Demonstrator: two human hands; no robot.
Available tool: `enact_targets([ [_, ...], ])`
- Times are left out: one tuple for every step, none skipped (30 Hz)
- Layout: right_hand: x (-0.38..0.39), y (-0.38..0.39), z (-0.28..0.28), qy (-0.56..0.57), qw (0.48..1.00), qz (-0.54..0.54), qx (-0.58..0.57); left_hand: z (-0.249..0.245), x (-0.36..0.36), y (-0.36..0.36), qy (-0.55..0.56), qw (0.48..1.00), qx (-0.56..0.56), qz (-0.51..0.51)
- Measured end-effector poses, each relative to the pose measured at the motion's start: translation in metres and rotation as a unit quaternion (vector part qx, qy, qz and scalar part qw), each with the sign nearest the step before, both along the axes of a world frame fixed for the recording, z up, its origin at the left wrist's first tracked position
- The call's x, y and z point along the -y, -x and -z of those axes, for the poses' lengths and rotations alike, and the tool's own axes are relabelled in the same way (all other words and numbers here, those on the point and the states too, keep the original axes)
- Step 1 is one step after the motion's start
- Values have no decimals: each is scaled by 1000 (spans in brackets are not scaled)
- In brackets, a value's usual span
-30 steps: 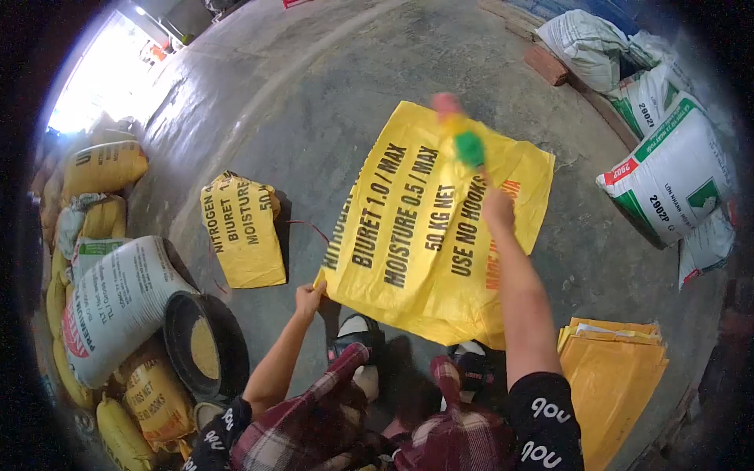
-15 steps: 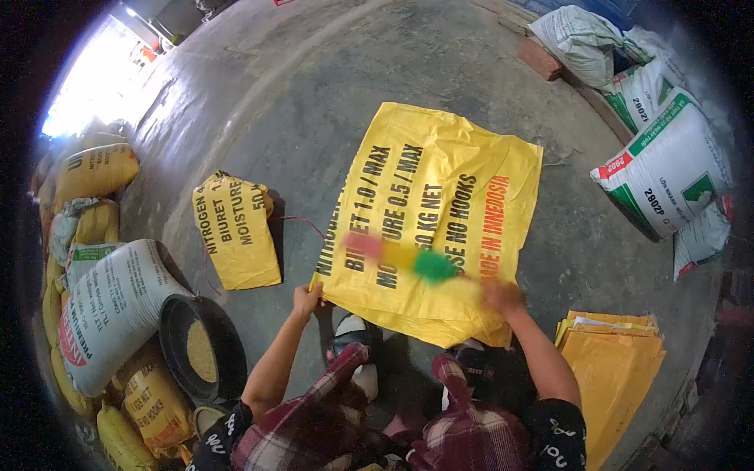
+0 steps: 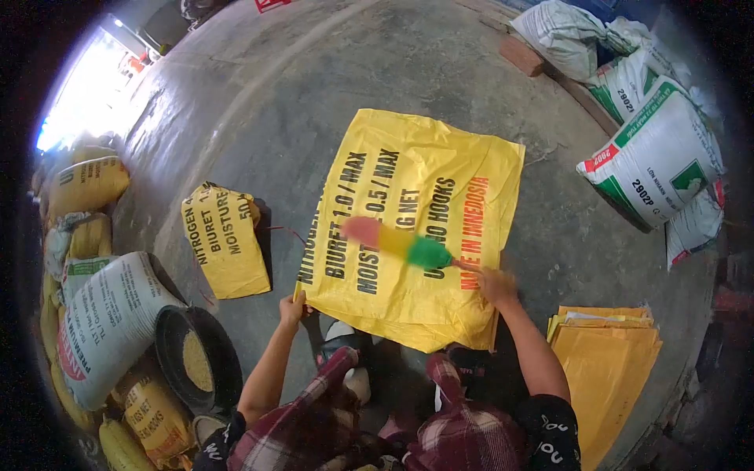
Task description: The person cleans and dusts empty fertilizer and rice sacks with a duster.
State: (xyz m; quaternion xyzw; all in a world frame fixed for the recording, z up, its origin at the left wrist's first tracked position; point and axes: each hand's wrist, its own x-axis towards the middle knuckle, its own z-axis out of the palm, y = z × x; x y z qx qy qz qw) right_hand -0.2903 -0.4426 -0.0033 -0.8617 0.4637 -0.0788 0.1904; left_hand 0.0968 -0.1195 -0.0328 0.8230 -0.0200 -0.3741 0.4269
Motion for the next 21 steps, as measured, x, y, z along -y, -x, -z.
enact_targets([
  [-5, 2, -8, 4, 995, -38, -90, -1, 0, 0, 2, 1000, 4, 0],
  [1, 7, -1, 4, 995, -34, -93, -1, 0, 0, 2, 1000, 1, 4],
  [15, 10, 10, 24, 995, 78, -62, -6, 1, 0, 8, 1000, -5, 0],
  [28, 13, 17, 43, 980, 191, -28, -10, 1, 1, 13, 1000, -9, -2],
  [42, 13, 17, 4, 965, 259, -28, -9, 3, 2, 11, 1000, 1, -11],
  [58, 12, 15, -32, 945, 325, -26, -8, 3, 1, 13, 1000, 3, -7],
  [73, 13, 17, -31, 944, 327, -23, -7, 2, 0, 13, 1000, -8, -14],
  [85, 12, 19, -41, 932, 361, 10, -6, 2, -1, 13, 999, -20, -22],
  [90, 7, 14, -52, 918, 392, 42, -7, 4, 0, 14, 999, -18, -24],
  [89, 5, 10, -52, 919, 389, 43, -8, 5, 3, 11, 998, -27, -50],
  [82, 4, 8, -25, 936, 343, 69, -9, 5, 6, 7, 996, -36, -76],
  [70, -1, -1, 3, 951, 295, 94, -7, 3, 6, 6, 996, -36, -81],
  [48, -7, -10, 0, 960, 228, 161, -2, 1, 7, 39, 993, -52, -99],
  [22, -5, -14, -4, 961, 159, 226, 4, -2, 8, 72, 988, -67, -118],
  [-4, 11, 4, 60, 986, 36, 154, 8, -5, 9, 70, 987, -70, -123],
  [-25, 25, 21, 122, 986, -86, 80, 13, -8, 9, 68, 984, -73, -145],
  [-40, 27, 2, 8, 988, -154, 26, 16, -12, 6, 65, 982, -75, -163],
  [-52, 27, -22, -106, 970, -217, -27, 21, -18, 3, 62, 982, -76, -160],
  [-49, 36, -10, -106, 971, -213, -28, 25, -23, 0, 88, 979, -71, -172],
  [-39, 52, 12, -88, 975, -194, -67, 30, -26, -2, 115, 974, -67, -183],
  [-30, 68, 22, -70, 976, -176, -105, 33, -29, -3, 115, 974, -68, -181],
])
